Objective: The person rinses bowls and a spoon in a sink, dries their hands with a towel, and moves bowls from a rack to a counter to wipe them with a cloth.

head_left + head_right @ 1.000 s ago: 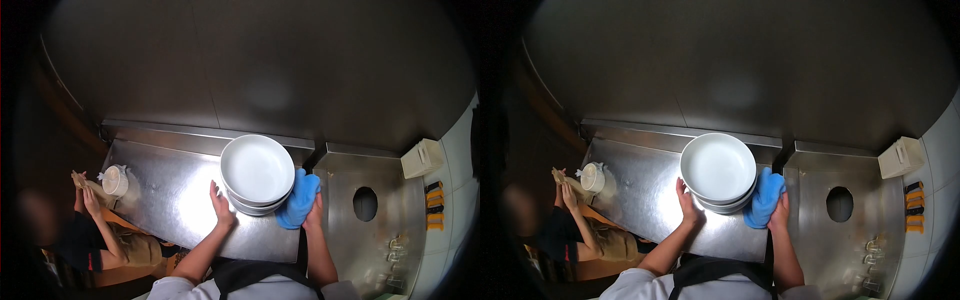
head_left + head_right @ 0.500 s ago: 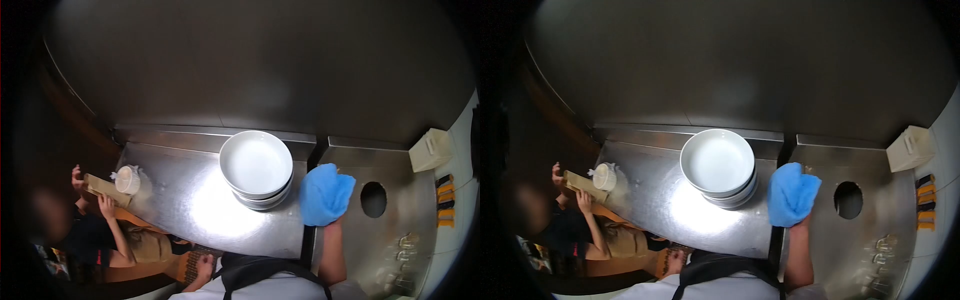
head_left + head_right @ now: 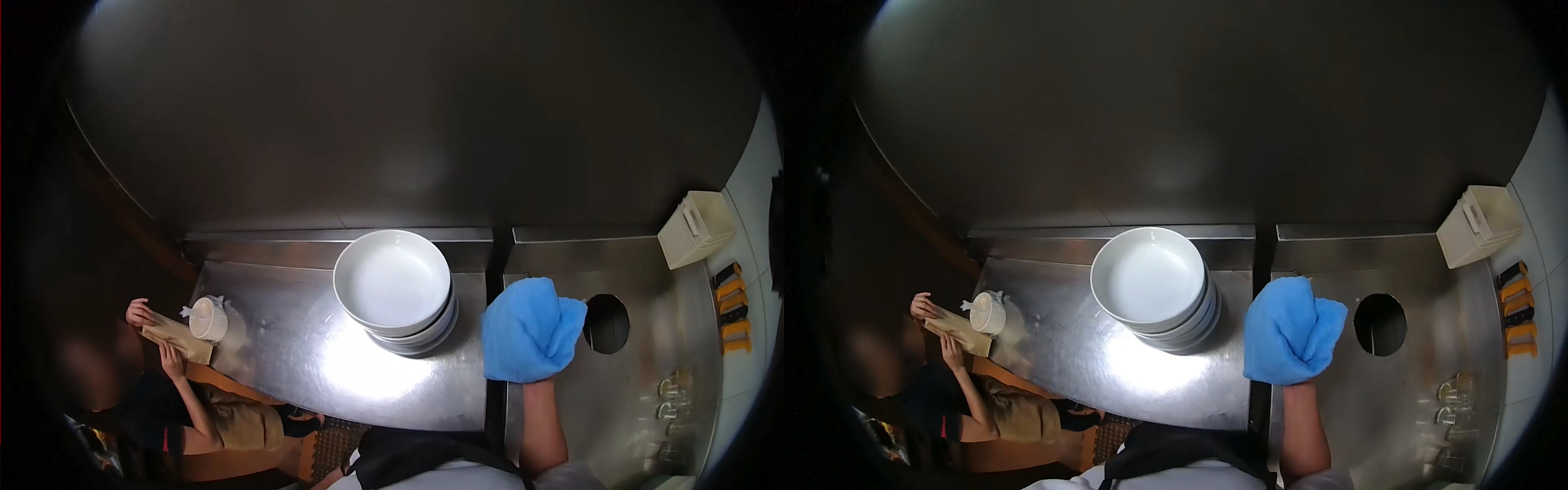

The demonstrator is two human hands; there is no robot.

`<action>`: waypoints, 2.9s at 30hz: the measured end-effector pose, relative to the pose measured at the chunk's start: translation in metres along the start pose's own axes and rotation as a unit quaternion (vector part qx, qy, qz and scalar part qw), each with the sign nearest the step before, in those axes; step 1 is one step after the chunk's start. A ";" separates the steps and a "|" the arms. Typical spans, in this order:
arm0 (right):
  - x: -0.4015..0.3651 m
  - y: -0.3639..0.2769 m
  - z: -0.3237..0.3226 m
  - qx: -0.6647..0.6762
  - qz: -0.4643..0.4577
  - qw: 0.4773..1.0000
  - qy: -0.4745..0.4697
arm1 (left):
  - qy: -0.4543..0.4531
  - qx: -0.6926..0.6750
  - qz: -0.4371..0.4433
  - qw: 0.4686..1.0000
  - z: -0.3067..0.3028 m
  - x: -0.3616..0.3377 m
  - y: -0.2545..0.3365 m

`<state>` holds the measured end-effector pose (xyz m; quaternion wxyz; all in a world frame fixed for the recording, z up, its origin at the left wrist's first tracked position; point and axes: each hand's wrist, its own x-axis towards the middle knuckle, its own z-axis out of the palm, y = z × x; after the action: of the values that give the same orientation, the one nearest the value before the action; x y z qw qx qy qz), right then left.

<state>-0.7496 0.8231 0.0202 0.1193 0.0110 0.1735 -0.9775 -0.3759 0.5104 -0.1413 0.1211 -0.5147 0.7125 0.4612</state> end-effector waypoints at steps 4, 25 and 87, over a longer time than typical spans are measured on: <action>-0.007 -0.007 -0.001 0.009 -0.011 1.000 -0.008 | -0.030 -0.012 0.004 0.999 -0.007 -0.008 0.009; -0.046 0.009 0.043 0.013 0.018 0.998 -0.057 | -0.061 0.453 0.693 0.557 -0.148 -0.028 0.428; -0.090 0.204 0.130 -0.414 0.298 0.842 -0.173 | 0.141 0.154 0.693 0.690 -0.167 -0.048 0.208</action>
<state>-0.6115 0.6136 0.0799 0.4266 -0.1575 0.5270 -0.7180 -0.4806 0.4188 0.0914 -0.2573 0.0919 0.9365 0.2198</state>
